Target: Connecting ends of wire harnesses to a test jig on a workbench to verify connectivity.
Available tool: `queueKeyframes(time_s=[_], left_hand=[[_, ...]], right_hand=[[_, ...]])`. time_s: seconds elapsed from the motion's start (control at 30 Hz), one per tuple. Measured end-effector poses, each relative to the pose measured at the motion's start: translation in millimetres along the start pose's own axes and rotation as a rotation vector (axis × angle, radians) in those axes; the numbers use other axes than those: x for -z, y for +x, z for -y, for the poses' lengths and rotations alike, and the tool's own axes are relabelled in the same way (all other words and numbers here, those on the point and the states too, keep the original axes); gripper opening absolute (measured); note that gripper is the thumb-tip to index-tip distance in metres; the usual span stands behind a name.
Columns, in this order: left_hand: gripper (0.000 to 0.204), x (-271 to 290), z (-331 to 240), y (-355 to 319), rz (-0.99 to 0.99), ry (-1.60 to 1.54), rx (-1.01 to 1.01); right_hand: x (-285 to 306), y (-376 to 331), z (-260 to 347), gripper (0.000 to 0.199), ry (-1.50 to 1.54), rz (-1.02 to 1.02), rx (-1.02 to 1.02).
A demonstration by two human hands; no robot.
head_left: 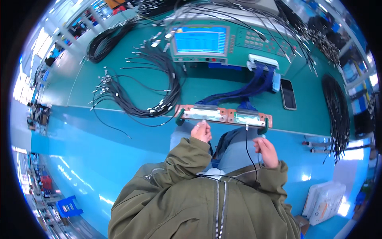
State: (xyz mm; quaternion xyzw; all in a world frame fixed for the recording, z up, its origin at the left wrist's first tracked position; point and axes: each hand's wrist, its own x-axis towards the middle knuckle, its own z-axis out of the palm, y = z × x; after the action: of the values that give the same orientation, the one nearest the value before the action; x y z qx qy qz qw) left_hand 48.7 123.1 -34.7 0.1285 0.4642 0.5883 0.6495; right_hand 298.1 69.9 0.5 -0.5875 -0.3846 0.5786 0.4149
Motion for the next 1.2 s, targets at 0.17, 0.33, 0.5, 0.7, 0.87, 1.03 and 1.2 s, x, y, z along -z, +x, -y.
queueKeyframes(time_s=[0.17,0.33,0.5,0.7,0.87,1.03,1.2], left_hand=[[0.026,50.4,-27.0,0.8,-0.083,0.229,-0.183],[0.038,158.3,-55.8,7.0,-0.331,-0.079,-0.203],[0.033,147.7,-90.3,24.4,-0.154,-0.545,-0.21],[0.023,185.4,-64.8,15.4,0.272,-0.755,-0.375],[0.023,85.1,-88.8,-98.2,0.05,-0.664,-0.503],[0.03,68.2,-28.4,-153.9,0.895,-0.31,-0.495],[0.032,79.5,-57.2,-172.5,1.33,0.105,-0.306]], right_hand=[[89.4,-39.6,-22.2,0.019,0.063,-0.242,0.261],[223.5,-25.1,-124.6,0.024,-0.22,-0.637,0.295],[209.3,-11.0,-120.6,0.035,-0.816,-0.438,0.079],[76.3,-60.1,-18.5,0.03,-1.019,0.035,-0.109],[-33.0,-79.1,6.9,0.026,-0.332,0.496,0.238],[-123.3,-79.6,21.9,0.05,0.637,0.956,-0.31],[-158.5,-47.9,26.6,0.044,1.361,1.161,-0.175]])
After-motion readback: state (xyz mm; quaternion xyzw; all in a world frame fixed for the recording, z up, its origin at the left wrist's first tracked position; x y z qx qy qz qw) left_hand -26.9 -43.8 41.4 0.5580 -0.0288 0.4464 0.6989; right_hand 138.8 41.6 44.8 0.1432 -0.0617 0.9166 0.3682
